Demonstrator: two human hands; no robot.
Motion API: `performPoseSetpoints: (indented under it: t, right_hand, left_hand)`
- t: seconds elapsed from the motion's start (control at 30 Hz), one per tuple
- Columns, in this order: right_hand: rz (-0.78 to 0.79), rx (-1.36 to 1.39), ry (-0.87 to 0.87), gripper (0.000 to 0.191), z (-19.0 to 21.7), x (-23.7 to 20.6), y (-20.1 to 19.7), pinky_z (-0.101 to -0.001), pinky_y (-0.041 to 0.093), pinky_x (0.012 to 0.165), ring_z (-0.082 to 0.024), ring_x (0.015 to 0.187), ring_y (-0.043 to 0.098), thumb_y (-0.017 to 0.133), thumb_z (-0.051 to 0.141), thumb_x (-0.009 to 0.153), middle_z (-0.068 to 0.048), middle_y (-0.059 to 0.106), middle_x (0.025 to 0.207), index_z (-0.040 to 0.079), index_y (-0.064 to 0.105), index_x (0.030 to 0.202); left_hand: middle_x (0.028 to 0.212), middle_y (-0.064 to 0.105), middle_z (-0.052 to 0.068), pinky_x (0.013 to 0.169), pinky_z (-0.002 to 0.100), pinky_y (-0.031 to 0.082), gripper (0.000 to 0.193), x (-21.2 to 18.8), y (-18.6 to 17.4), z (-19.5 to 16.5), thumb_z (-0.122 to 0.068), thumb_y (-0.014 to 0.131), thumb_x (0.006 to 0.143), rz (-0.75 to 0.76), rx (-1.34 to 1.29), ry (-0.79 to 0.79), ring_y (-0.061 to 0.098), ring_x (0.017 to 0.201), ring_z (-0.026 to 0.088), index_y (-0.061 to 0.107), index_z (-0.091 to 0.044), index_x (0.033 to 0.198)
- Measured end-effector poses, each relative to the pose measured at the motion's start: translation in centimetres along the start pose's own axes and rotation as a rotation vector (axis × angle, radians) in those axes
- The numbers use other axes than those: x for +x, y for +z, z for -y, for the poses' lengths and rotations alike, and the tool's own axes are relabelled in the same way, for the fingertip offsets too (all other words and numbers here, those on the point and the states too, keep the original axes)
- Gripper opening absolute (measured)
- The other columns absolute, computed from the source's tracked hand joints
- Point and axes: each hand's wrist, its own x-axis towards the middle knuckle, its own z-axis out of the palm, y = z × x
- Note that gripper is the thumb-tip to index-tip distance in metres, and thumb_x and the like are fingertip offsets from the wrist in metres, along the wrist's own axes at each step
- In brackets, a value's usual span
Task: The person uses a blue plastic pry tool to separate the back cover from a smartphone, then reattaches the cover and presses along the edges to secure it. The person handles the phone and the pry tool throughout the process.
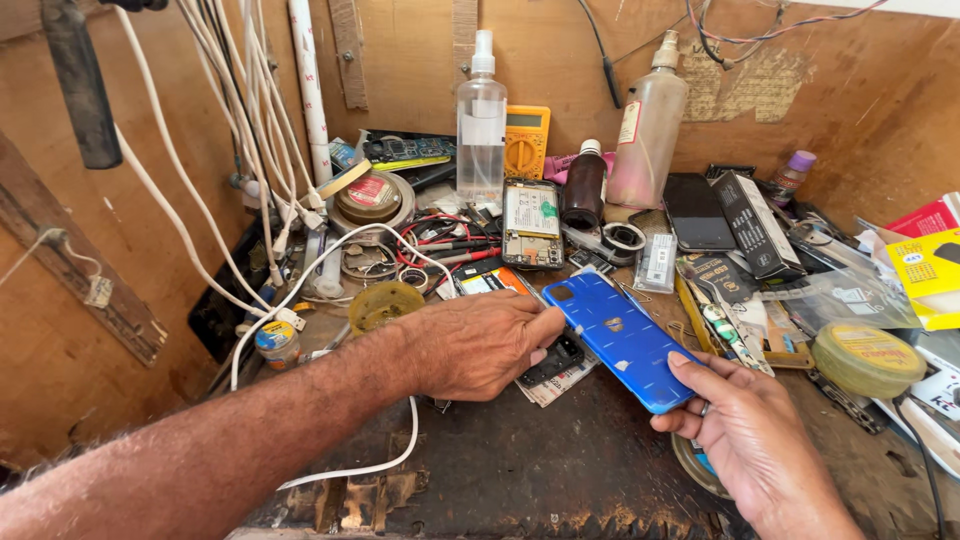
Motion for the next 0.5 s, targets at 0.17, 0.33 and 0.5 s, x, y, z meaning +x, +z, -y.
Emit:
performPoseSetpoints:
  t: [0.17,0.33,0.5]
  right_hand:
    - [0.008,0.006,-0.011,0.028,-0.05,0.11,0.08,-0.0386,0.056,0.059,-0.021,0.067,0.066,0.068,0.015,0.092,-0.015,0.073,0.086,-0.007,0.068,0.108]
    - [0.003,0.013,0.001,0.028,-0.01,-0.05,0.29,-0.0388,0.056,0.059,-0.022,0.066,0.066,0.069,0.015,0.091,-0.015,0.072,0.085,-0.007,0.067,0.108]
    - [0.009,0.009,-0.002,0.029,0.03,-0.10,0.34,-0.0389,0.056,0.059,-0.022,0.066,0.066,0.069,0.015,0.091,-0.016,0.073,0.085,-0.008,0.067,0.108]
  left_hand:
    - [0.096,0.062,0.018,0.089,0.046,0.048,0.019,0.13,0.13,0.10,-0.018,0.052,0.102,-0.020,0.028,0.028,0.062,0.098,0.037,0.046,-0.001,0.108]
    - [0.099,0.064,0.019,0.089,0.047,0.049,0.032,-0.54,-0.44,-0.12,-0.020,0.051,0.103,0.085,-0.011,-0.081,0.063,0.102,0.037,0.043,0.001,0.125]
    - [0.110,0.065,0.019,0.092,0.048,0.050,0.032,-0.76,-0.58,-0.52,-0.021,0.049,0.103,0.077,-0.096,-0.121,0.064,0.109,0.037,0.042,-0.001,0.127]
